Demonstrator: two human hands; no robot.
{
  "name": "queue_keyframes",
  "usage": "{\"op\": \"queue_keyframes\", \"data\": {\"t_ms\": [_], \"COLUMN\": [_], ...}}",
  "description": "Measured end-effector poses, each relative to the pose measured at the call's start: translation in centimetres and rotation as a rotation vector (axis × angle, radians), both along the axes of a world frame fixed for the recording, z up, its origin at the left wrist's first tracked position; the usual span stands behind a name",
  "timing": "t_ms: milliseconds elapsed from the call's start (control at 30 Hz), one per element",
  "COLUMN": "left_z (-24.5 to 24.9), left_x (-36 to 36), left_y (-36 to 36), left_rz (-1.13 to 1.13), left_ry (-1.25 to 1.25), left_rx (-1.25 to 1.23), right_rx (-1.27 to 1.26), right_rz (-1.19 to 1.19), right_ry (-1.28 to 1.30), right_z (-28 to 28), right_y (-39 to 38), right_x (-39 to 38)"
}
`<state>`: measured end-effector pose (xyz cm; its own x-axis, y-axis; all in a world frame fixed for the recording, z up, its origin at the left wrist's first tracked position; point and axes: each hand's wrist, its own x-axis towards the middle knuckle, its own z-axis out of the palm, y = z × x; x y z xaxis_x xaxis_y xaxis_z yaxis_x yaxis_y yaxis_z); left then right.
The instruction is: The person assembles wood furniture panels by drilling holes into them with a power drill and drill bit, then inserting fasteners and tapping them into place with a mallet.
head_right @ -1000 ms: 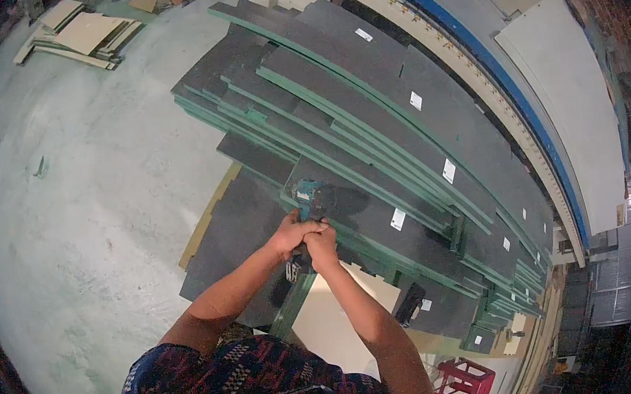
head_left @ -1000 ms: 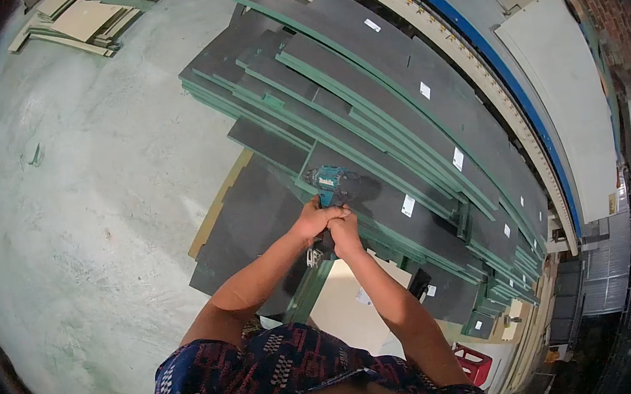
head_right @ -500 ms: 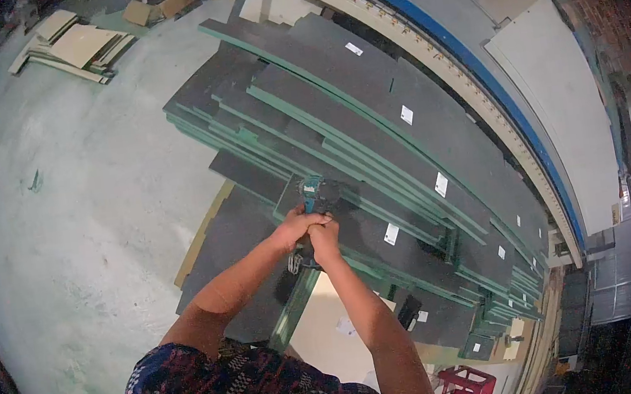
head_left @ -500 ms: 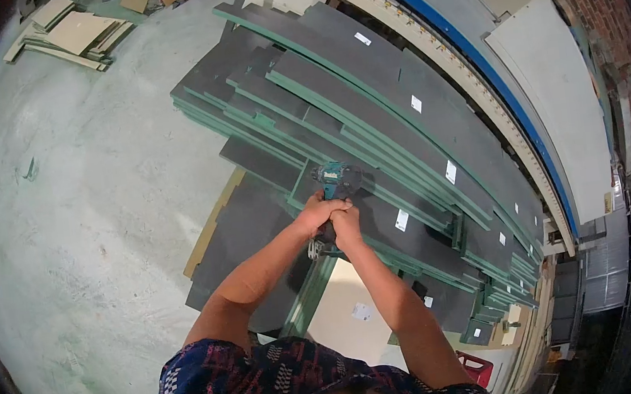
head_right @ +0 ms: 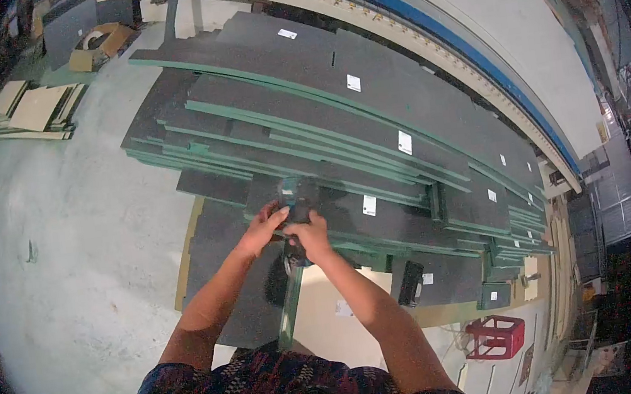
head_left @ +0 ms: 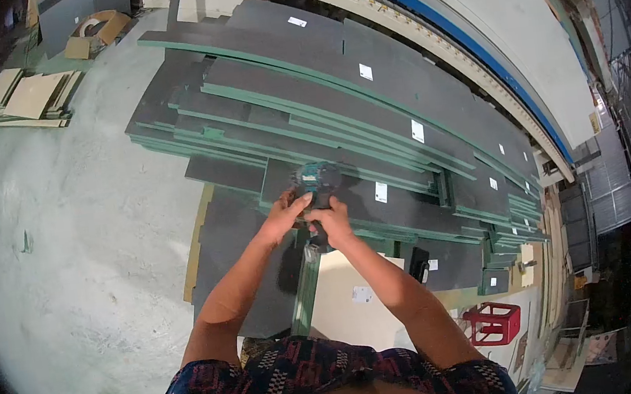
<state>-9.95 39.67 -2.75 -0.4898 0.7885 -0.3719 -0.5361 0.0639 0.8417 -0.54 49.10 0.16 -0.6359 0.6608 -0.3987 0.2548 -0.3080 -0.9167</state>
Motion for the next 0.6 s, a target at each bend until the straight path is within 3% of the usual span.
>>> {"op": "queue_keyframes", "data": {"t_ms": [167, 233, 333, 433, 600], "left_z": [-5.1, -4.6, -3.4, -4.2, -2.4], "left_x": [0.1, 0.4, 0.7, 0.9, 2.7], "left_y": [0.1, -0.2, -0.3, -0.6, -3.4], "left_rz": [0.096, 0.1, 0.149, 0.117, 0.155], "left_ry": [0.158, 0.199, 0.052, 0.117, -0.052], "left_rx": [-0.001, -0.028, -0.046, -0.112, -0.132], "right_rx": [-0.008, -0.006, -0.002, 0.007, 0.052], "right_rz": [-0.095, -0.13, -0.147, -0.147, -0.104], "right_ry": [-0.059, -0.098, -0.106, -0.173, -0.18], "right_z": [-0.7, -0.5, -1.1, -1.7, -2.1], "right_y": [2.7, 3.4, 4.3, 4.5, 4.4], "right_x": [3.4, 4.1, 4.8, 5.0, 4.6]}}
